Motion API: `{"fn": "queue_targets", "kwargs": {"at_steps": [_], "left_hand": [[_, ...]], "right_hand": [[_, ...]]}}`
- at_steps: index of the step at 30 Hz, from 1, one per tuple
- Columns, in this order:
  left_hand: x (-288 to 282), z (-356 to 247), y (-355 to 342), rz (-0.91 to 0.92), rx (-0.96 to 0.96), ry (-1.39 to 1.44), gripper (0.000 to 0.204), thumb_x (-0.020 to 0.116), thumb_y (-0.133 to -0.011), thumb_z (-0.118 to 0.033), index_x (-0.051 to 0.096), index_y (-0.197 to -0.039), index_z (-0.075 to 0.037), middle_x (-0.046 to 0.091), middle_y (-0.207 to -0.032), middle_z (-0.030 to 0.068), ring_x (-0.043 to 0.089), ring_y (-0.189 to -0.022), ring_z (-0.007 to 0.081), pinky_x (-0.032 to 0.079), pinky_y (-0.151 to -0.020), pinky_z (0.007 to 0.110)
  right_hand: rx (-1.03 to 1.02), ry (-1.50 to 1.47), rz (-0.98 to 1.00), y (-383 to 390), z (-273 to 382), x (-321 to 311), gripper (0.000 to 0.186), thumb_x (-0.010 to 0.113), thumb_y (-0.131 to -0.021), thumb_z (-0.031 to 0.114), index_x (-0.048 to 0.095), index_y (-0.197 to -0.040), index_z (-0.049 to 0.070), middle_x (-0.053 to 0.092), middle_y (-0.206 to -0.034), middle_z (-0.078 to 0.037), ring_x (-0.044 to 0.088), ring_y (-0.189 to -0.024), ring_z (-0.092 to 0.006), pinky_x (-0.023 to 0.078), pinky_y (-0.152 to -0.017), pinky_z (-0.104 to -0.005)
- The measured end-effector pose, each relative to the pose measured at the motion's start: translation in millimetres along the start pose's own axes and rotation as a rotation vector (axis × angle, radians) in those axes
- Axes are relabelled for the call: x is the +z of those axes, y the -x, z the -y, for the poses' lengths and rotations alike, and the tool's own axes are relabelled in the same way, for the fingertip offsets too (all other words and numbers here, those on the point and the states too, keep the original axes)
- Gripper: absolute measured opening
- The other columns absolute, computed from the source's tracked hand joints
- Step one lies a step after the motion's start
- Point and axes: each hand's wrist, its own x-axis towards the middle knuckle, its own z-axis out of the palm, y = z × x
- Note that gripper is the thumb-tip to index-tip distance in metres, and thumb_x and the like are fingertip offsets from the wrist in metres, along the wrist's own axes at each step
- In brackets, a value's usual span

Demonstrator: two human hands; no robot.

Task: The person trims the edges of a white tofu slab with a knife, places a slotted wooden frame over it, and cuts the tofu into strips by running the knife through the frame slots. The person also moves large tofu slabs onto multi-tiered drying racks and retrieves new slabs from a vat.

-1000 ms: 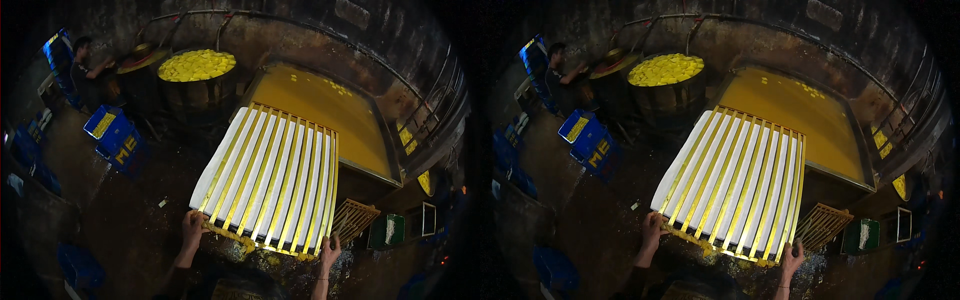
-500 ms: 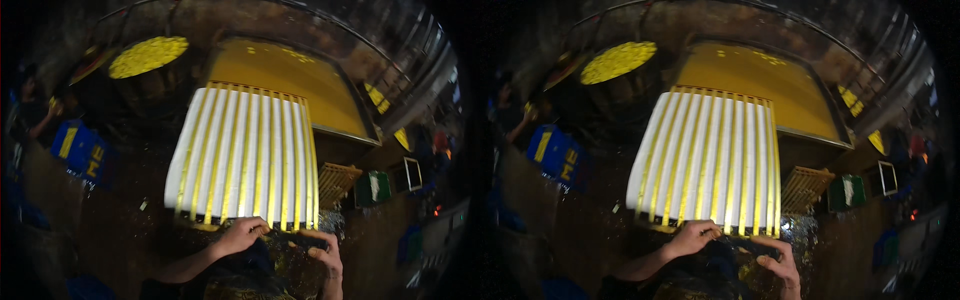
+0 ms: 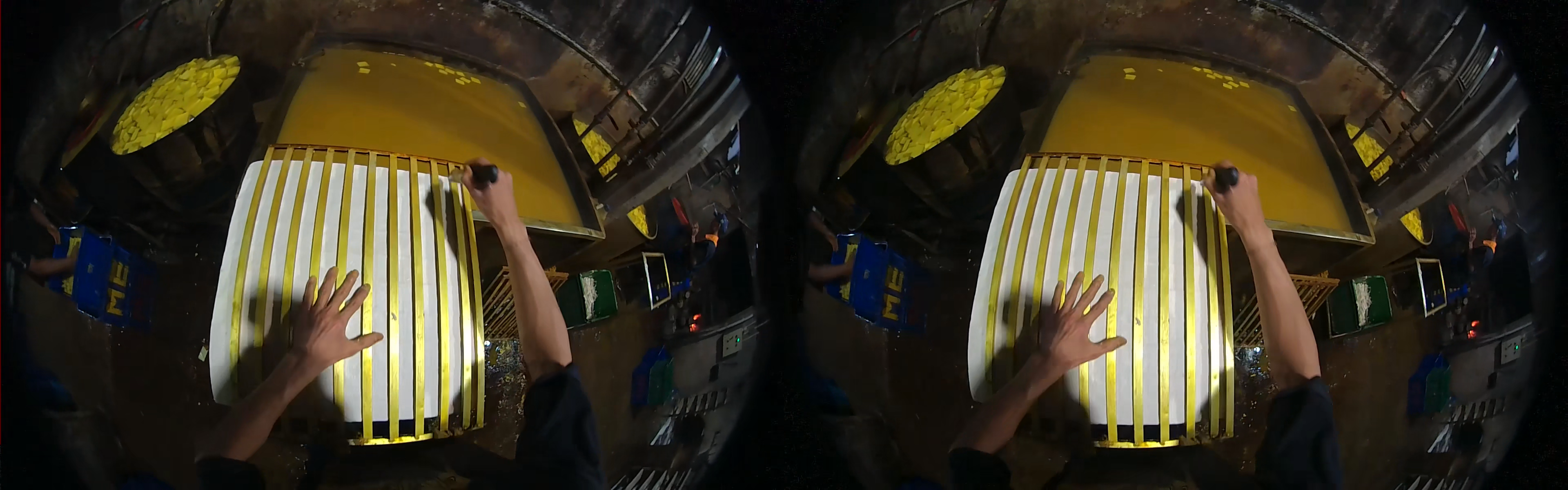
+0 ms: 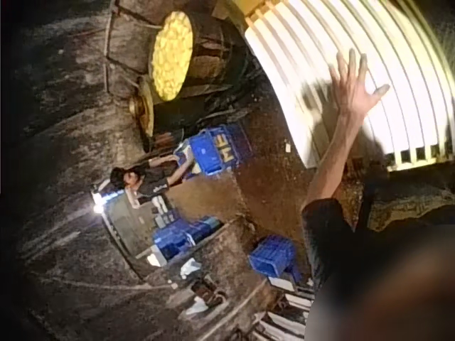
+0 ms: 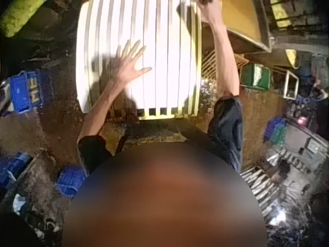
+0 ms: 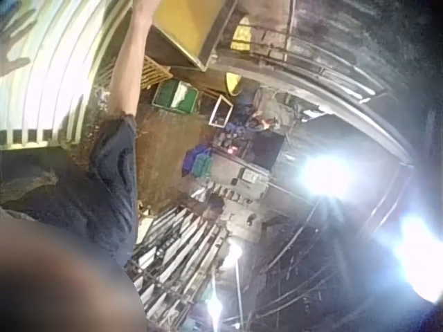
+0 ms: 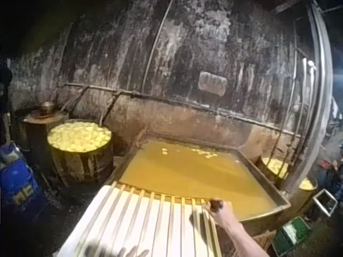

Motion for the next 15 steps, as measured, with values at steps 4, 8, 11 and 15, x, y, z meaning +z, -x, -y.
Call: {"fn": "queue_targets", "kwargs": {"at_steps": [4,8,11,15], "left_hand": [[4,-2,0,-0.04,-0.028,-0.014,0.08,0.061,-0.076,-0.071,0.057,-0.135,-0.017,0.039,-0.151,0.0096,0.027,-0.143,0.032,0.016,-0.118,0.052],[7,-5,-3,-0.077,-0.015,-0.011,0.079,0.068,-0.073,-0.066,0.058,-0.134,-0.017,0.039,-0.15,0.0091,0.028,-0.142,0.0318,0.017,-0.118,0.05],[8,0,-5,-0.009,-0.062,-0.031,0.078,0.073,-0.072,-0.061,0.057,-0.133,-0.015,0.036,-0.151,0.0108,0.029,-0.142,0.0323,0.02,-0.118,0.051],[18,10,3,-0.166,0.024,-0.035,0.079,0.075,-0.073,-0.056,0.055,-0.136,-0.011,0.04,-0.149,0.015,0.033,-0.14,0.0357,0.021,-0.117,0.054]], "right_hand": [[0.026,0.095,0.148,-41,-37,37,0.017,0.067,-0.08,0.017,0.068,-0.085,0.001,0.065,-0.077,-0.024,0.065,-0.073,-0.0412,0.053,-0.064,-0.042],[0.114,0.142,0.268,-12,-20,6,0.02,0.07,-0.075,0.019,0.068,-0.08,-0.001,0.065,-0.078,-0.024,0.064,-0.077,-0.042,0.053,-0.067,-0.0435],[0.133,0.027,0.347,74,32,-29,0.02,0.075,-0.076,0.017,0.066,-0.08,-0.001,0.067,-0.075,-0.02,0.065,-0.07,-0.0394,0.051,-0.064,-0.0423],[0.469,-0.137,0.629,211,136,-114,0.011,0.071,-0.077,0.01,0.064,-0.08,0.002,0.065,-0.071,-0.015,0.064,-0.059,-0.0255,0.048,-0.057,-0.0357]]}}
